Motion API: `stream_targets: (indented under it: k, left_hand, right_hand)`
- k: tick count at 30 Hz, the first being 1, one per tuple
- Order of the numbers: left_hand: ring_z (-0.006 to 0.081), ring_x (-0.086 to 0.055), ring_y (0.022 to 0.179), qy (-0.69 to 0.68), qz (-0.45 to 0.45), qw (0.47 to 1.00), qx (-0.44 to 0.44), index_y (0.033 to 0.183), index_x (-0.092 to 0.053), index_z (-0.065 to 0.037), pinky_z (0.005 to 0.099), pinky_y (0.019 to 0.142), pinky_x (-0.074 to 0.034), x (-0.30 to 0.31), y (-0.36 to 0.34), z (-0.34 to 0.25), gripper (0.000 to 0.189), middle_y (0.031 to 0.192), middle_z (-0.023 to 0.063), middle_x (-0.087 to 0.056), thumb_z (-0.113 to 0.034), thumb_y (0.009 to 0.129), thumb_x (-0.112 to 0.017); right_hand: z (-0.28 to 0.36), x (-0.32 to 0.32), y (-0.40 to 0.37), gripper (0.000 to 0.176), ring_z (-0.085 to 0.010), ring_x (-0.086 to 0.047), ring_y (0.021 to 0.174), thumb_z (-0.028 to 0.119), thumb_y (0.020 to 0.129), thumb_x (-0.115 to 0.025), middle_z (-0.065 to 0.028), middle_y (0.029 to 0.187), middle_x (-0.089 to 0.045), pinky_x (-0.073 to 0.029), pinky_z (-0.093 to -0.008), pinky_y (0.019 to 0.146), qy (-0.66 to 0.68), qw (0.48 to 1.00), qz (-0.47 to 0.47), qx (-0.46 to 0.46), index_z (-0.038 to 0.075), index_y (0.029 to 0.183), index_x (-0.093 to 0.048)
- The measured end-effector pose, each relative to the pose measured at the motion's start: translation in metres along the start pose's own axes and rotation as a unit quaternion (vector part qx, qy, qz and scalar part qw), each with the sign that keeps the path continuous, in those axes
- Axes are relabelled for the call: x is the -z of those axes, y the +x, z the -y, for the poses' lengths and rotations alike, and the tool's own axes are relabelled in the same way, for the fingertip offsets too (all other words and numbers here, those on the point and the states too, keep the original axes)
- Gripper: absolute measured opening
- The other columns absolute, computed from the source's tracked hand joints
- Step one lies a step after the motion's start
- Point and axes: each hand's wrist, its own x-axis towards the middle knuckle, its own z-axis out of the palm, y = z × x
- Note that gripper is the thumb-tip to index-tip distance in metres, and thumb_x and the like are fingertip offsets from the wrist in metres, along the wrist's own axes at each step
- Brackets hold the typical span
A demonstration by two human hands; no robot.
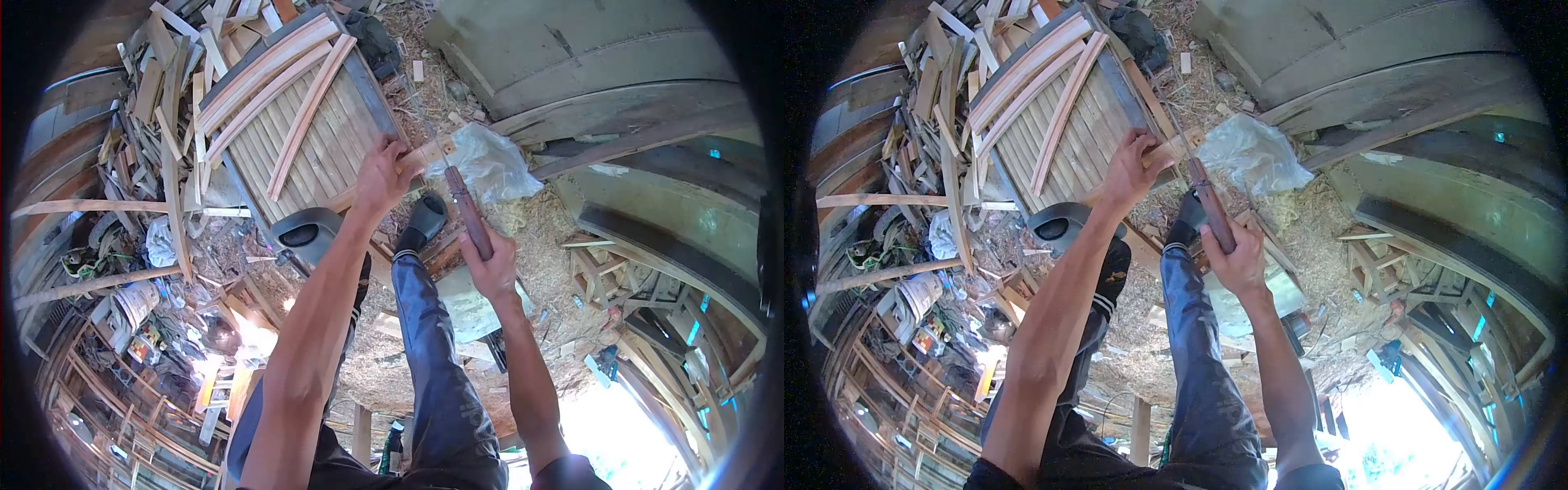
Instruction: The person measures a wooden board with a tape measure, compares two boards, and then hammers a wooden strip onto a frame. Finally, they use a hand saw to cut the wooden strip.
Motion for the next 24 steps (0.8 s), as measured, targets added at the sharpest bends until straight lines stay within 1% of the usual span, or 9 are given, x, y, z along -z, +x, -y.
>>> stream_targets:
  k: [2,4,6,9,13,15,18,20,24]
  left_hand:
    - [0.0359,-0.06,0.092,0.025,-0.01,0.999,-0.037,0.102,-0.062,0.002,0.0409,0.08,-0.049,-0.002,0.002,0.0,0.036,0.108,0.0159,-0.055,-0.021,0.078,-0.075]
    - [0.0355,-0.059,0.093,0.054,-0.018,0.996,-0.07,0.104,-0.062,0.001,0.0412,0.08,-0.049,-0.002,-0.004,-0.001,0.037,0.107,0.0157,-0.055,-0.021,0.077,-0.076]
    - [0.0349,-0.058,0.095,0.112,-0.054,0.98,-0.153,0.107,-0.062,0.0,0.0418,0.081,-0.049,0.001,-0.01,-0.002,0.038,0.104,0.015,-0.056,-0.02,0.077,-0.075]
    - [0.0341,-0.058,0.097,0.113,-0.016,0.988,-0.101,0.109,-0.062,-0.001,0.0415,0.082,-0.048,0.0,-0.009,0.002,0.039,0.103,0.0148,-0.058,-0.02,0.078,-0.075]
    - [0.0341,-0.058,0.095,0.12,-0.026,0.984,-0.126,0.11,-0.061,-0.001,0.0407,0.083,-0.048,0.003,-0.008,-0.003,0.037,0.102,0.0146,-0.06,-0.019,0.079,-0.073]
    - [0.0335,-0.056,0.095,0.061,-0.013,0.994,-0.084,0.111,-0.06,-0.001,0.0398,0.085,-0.047,0.006,-0.009,-0.004,0.034,0.103,0.0137,-0.061,-0.011,0.08,-0.069]
    - [0.0339,-0.055,0.094,0.08,-0.022,0.988,-0.13,0.11,-0.06,-0.001,0.0402,0.083,-0.047,0.009,-0.008,-0.005,0.03,0.102,0.0133,-0.061,-0.009,0.081,-0.067]
    - [0.0345,-0.055,0.094,0.086,-0.021,0.988,-0.128,0.109,-0.06,-0.001,0.0411,0.083,-0.047,0.011,-0.007,-0.006,0.029,0.103,0.0135,-0.062,-0.01,0.082,-0.067]
    - [0.0346,-0.052,0.094,0.098,-0.024,0.986,-0.135,0.11,-0.059,-0.001,0.0412,0.084,-0.045,0.006,-0.007,-0.006,0.029,0.103,0.0147,-0.059,-0.01,0.083,-0.065]
  right_hand:
    - [-0.007,-0.001,-0.001,0.024,-0.0262,-0.052,0.043,0.025,0.087,-0.066,-0.0111,0.049,-0.049,-0.041,-0.038,0.048,0.001,0.999,-0.016,0.039,0.002,0.08,-0.063]
    - [-0.004,0.004,-0.001,0.025,-0.0253,-0.052,0.043,0.025,0.087,-0.066,-0.011,0.049,-0.049,-0.04,-0.0377,0.047,-0.005,1.0,0.001,0.016,0.001,0.08,-0.063]
    - [0.002,0.008,0.001,0.025,-0.0243,-0.052,0.043,0.025,0.087,-0.066,-0.0109,0.049,-0.049,-0.04,-0.0374,0.047,-0.008,1.0,0.018,-0.003,0.001,0.08,-0.063]
    - [0.006,0.013,0.002,0.026,-0.0233,-0.052,0.043,0.026,0.087,-0.066,-0.0112,0.05,-0.05,-0.04,-0.0371,0.048,0.003,1.0,0.022,-0.012,0.001,0.08,-0.063]
    - [0.013,0.024,0.003,0.024,-0.0229,-0.052,0.043,0.023,0.086,-0.067,-0.0121,0.051,-0.051,-0.041,-0.0362,0.047,0.013,1.0,0.02,0.015,0.0,0.079,-0.062]
    - [0.017,0.029,0.002,0.024,-0.024,-0.052,0.043,0.022,0.086,-0.068,-0.0125,0.051,-0.051,-0.041,-0.0361,0.047,0.008,0.999,0.02,0.026,0.0,0.079,-0.061]
    - [0.017,0.035,0.002,0.021,-0.0273,-0.054,0.043,0.019,0.085,-0.068,-0.0139,0.052,-0.053,-0.042,-0.0364,0.048,0.003,0.998,-0.001,0.069,0.0,0.079,-0.061]
    - [0.015,0.036,-0.001,0.022,-0.0312,-0.055,0.045,0.019,0.085,-0.068,-0.0151,0.054,-0.054,-0.043,-0.0372,0.048,0.024,0.999,-0.004,0.047,0.0,0.078,-0.06]
    - [0.015,0.041,-0.003,0.022,-0.0313,-0.055,0.046,0.019,0.085,-0.068,-0.0156,0.054,-0.054,-0.043,-0.0374,0.049,0.009,0.999,0.009,0.048,0.0,0.078,-0.06]
